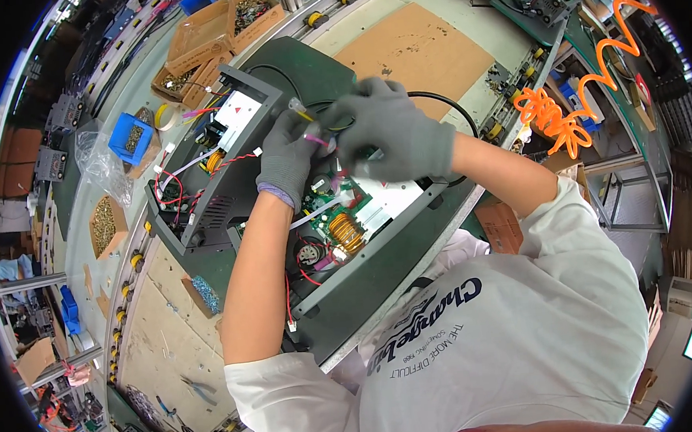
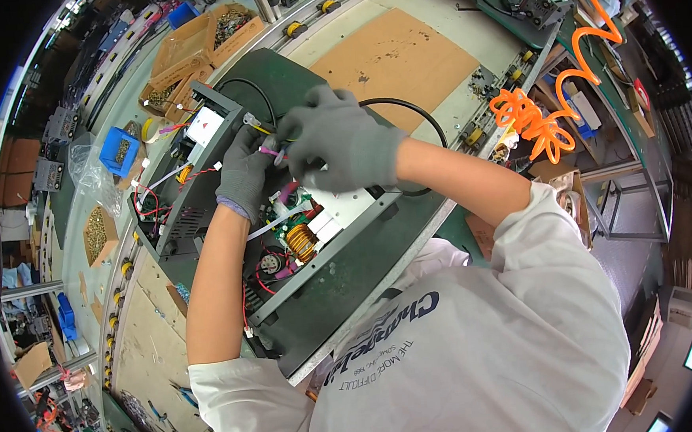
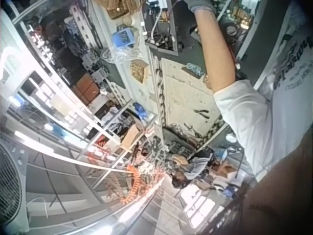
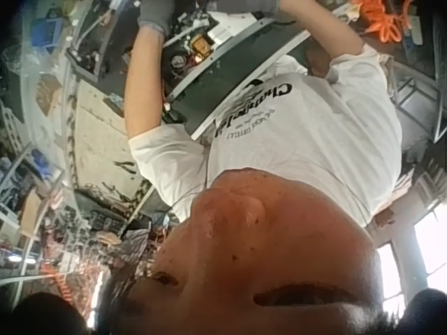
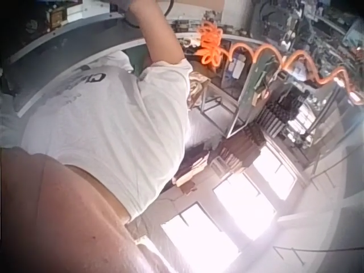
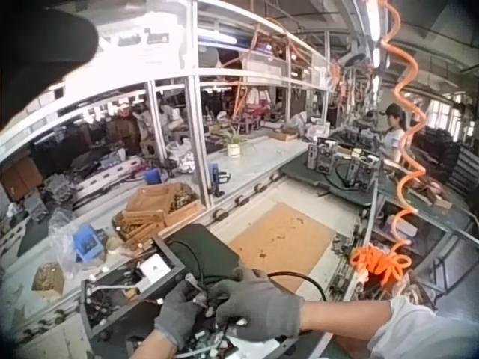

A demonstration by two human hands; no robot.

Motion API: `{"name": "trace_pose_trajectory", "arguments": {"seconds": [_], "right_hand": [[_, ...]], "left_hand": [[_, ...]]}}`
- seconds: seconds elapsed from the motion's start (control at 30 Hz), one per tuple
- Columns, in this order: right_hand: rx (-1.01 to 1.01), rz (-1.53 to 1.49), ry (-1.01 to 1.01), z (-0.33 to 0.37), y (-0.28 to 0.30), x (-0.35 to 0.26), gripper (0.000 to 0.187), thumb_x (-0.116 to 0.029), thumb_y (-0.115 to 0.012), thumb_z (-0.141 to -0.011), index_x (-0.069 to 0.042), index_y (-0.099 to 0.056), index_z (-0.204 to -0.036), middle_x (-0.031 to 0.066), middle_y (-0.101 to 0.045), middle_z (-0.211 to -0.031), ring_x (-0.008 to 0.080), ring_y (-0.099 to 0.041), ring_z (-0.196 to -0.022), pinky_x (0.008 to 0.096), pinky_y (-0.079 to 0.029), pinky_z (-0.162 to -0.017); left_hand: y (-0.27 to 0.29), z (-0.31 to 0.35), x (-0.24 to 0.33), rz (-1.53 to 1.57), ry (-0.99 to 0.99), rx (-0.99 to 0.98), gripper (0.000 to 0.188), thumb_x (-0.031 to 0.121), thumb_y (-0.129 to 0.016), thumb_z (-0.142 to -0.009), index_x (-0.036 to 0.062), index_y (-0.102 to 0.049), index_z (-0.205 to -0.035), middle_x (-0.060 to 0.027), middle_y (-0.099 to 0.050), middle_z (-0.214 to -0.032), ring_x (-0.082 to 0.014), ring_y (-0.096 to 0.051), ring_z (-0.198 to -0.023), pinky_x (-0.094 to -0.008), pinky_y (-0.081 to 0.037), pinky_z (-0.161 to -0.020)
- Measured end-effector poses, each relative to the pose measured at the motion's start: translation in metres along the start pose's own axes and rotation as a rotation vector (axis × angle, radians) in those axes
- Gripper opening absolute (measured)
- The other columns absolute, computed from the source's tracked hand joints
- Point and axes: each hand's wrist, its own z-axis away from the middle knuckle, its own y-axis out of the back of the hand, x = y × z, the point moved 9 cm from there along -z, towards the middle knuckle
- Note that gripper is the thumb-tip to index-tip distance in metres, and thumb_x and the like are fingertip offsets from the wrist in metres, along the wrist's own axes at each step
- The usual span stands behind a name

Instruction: Assembling the internal components, circuit boards, and wiring of a welding machine.

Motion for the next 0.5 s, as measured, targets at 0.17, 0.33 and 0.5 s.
{"name": "trace_pose_trajectory", "arguments": {"seconds": [0.17,0.33,0.5], "right_hand": [[-0.131,-0.154,0.133,0.023,0.002,-0.016,0.018,-0.030,-0.064,-0.086,-0.021,-0.077,-0.095,0.0022,-0.070,-0.095,0.0272,-0.056,-0.107,0.0486,-0.036,-0.103],[-0.014,-0.182,0.027,0.021,0.002,-0.006,0.016,-0.022,-0.066,-0.086,-0.020,-0.075,-0.099,0.0010,-0.071,-0.093,0.0232,-0.060,-0.095,0.0416,-0.039,-0.094],[0.007,-0.063,0.040,0.018,0.000,-0.011,0.020,-0.018,-0.067,-0.080,-0.018,-0.076,-0.099,0.0005,-0.071,-0.084,0.0240,-0.060,-0.093,0.0429,-0.041,-0.091]], "left_hand": [[-0.021,0.013,0.014,0.158,0.097,-0.029,0.016,0.017,-0.056,-0.103,0.0074,-0.058,-0.116,-0.0045,-0.065,-0.101,-0.0094,-0.059,-0.081,-0.0242,-0.051,-0.069],[-0.025,0.015,0.023,0.205,0.041,-0.043,0.020,0.012,-0.058,-0.099,0.0060,-0.058,-0.118,-0.0041,-0.061,-0.084,-0.0096,-0.052,-0.061,-0.0249,-0.044,-0.054],[-0.023,0.012,0.023,0.004,0.061,-0.089,0.020,0.010,-0.058,-0.099,0.0075,-0.058,-0.119,-0.0025,-0.060,-0.091,-0.0093,-0.049,-0.069,-0.0236,-0.043,-0.061]]}}
